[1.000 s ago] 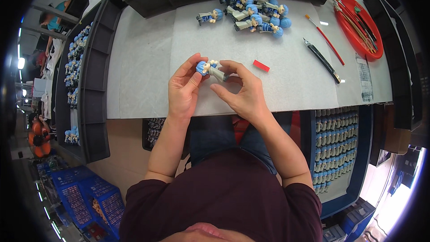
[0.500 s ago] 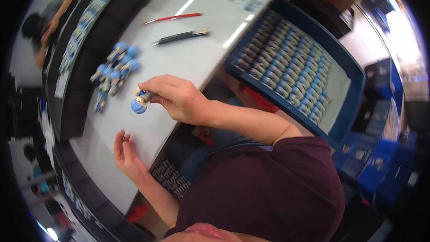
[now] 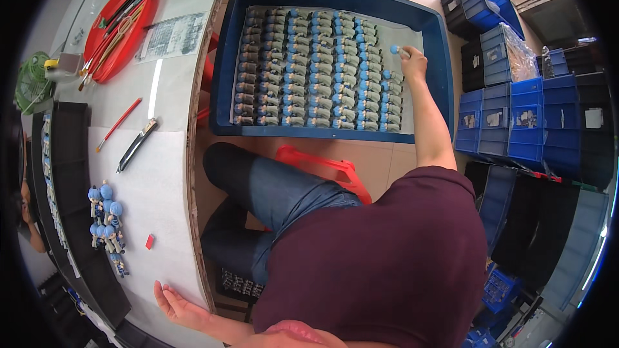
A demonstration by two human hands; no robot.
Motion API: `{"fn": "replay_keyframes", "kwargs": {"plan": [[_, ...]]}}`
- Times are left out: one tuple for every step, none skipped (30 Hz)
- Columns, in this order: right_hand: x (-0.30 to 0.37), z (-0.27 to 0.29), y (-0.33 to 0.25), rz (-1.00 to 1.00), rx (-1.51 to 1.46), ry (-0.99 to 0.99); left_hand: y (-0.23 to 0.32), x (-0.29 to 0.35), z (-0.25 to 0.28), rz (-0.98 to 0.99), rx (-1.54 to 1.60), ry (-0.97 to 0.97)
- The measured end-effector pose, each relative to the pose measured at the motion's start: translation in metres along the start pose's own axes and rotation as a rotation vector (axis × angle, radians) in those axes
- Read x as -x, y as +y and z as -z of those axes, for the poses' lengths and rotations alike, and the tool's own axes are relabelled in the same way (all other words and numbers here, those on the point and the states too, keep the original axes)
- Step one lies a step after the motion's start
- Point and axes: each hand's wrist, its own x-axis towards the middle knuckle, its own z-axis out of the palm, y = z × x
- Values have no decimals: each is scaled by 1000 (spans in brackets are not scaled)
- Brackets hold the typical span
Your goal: The person assembles small blue and white figurines at a workbench. They pick up a figurine, attach a small red component to its back, and place the finished unit into a blue tray. The person repeats this process, occasionally using a brush and a small knife to clean or adjust the figurines before assembly.
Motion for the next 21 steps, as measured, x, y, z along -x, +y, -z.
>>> {"fn": "replay_keyframes", "kwargs": {"plan": [[1,-5,19,-18,24,-48,2,-1,-3,2,-12,2],[3,-9,22,-28,43,-101,3,-1,-4,9,-13,-4],[3,-14,23,-30,26,-129,4,-1,-4,18,-14,-7],[6,-17,16,-28,3,-160,7,0,-2,24,-17,-4],[6,-22,8,-22,-20,-194,6,-1,-2,23,-32,12],[1,-33,18,81,22,-195,6,-2,-3,25,-46,45],[-4,-45,28,126,95,-224,6,2,-3,27,-68,102],[-7,-54,42,80,100,-237,10,6,-11,89,-37,107],[-5,-50,46,106,108,-283,13,1,-20,137,-6,132],[-9,-49,53,81,87,-303,11,-4,-19,134,-20,127],[-27,-57,102,76,45,-397,7,-12,-15,149,-53,86],[-35,-61,111,145,31,-452,4,-13,-11,149,32,56],[-45,-64,115,249,157,-481,10,-16,-6,163,14,8],[-51,-65,103,159,216,-617,22,-13,-4,143,8,-2],[-55,-65,113,174,330,-510,27,-19,1,91,-29,-18],[-68,-68,112,139,329,-490,28,-24,4,51,-69,-47],[-68,-70,98,66,136,-378,27,-30,11,-28,-140,-46],[-61,-64,64,104,132,-287,31,-35,16,-113,-218,-61],[-68,-55,38,146,-22,-266,35,-46,21,-165,-324,-48],[-68,-46,4,247,-183,-272,41,-58,26,-215,-432,-41],[-64,-37,-39,341,-342,-284,43,-71,32,-287,-579,-19]]}}
